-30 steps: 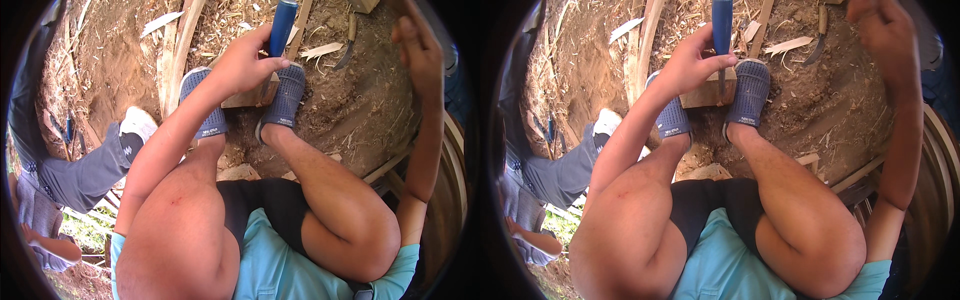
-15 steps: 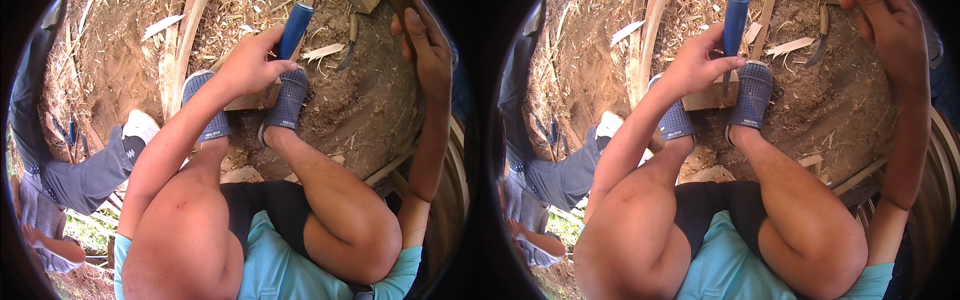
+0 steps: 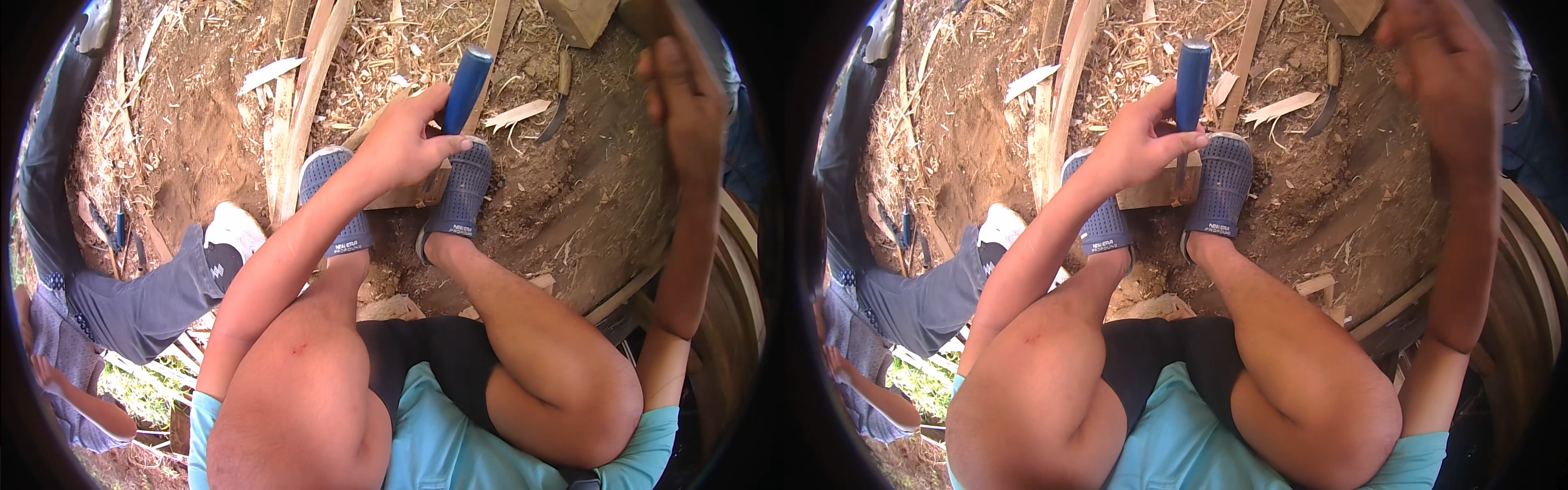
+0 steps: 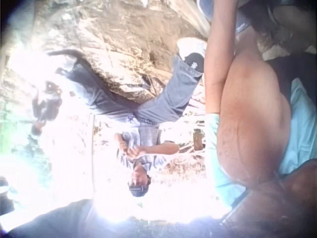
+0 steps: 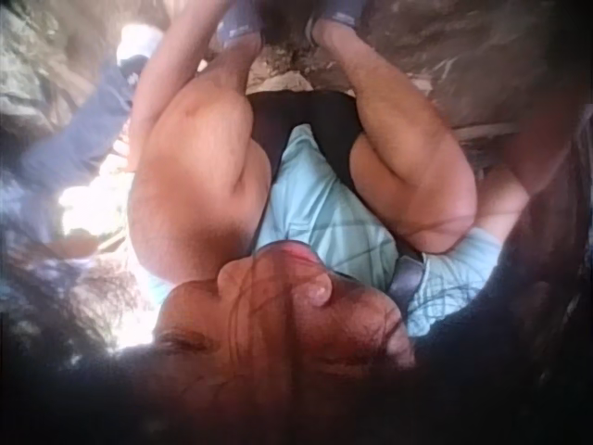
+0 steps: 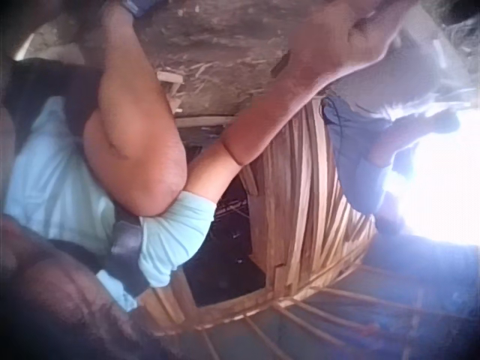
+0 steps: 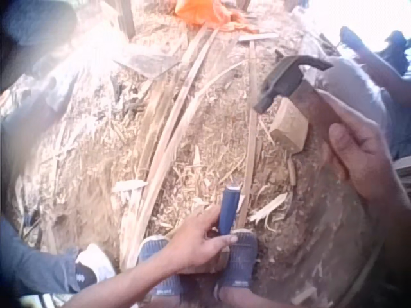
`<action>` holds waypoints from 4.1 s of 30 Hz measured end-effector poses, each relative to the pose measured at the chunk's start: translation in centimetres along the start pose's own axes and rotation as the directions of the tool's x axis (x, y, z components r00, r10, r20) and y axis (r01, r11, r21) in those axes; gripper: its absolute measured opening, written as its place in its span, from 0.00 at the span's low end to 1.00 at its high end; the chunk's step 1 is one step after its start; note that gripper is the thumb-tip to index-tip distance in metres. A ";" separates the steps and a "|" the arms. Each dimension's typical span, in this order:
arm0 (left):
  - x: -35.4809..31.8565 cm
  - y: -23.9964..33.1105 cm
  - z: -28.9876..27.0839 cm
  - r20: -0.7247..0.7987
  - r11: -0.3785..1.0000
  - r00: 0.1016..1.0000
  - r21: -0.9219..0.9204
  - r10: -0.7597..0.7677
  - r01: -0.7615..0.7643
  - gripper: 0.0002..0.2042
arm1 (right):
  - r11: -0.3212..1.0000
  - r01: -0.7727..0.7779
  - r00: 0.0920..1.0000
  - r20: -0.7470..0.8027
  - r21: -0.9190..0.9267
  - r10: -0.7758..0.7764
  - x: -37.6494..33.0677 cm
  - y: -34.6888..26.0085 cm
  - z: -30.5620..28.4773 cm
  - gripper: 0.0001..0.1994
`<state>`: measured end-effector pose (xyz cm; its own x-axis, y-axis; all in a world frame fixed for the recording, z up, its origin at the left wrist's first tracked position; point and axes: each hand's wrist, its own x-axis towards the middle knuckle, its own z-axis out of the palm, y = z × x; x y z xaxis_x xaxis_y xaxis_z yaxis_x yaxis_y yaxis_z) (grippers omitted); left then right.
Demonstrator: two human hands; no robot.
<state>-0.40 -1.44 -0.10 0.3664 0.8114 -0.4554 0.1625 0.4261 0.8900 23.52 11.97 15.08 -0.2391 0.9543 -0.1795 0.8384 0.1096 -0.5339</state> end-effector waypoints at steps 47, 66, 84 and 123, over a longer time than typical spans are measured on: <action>-1.1 -3.1 1.4 -0.038 0.997 0.999 -0.073 0.016 -0.018 0.19 | 0.964 0.252 0.945 0.192 0.083 -0.264 0.9 -2.6 1.7 0.21; -0.3 -0.3 -0.2 -0.041 0.994 0.995 -0.054 0.088 -0.090 0.21 | 0.982 -0.074 0.974 0.222 0.171 0.035 -1.4 -2.1 1.1 0.25; -0.8 -1.4 0.4 -0.011 0.989 0.991 -0.066 0.131 -0.131 0.23 | 0.971 0.240 0.938 0.255 0.006 -0.234 -1.9 -1.8 1.0 0.23; -0.1 -1.6 0.6 0.014 0.994 0.996 -0.059 0.089 -0.088 0.22 | 0.957 0.103 0.867 0.448 0.271 -0.220 2.2 -3.8 -0.4 0.21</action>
<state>-0.16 -2.39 -1.44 0.3925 0.8402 -0.3741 0.0751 0.3760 0.9235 19.98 13.75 17.05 -0.6113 0.6781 -0.4079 0.6449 0.1281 -0.7534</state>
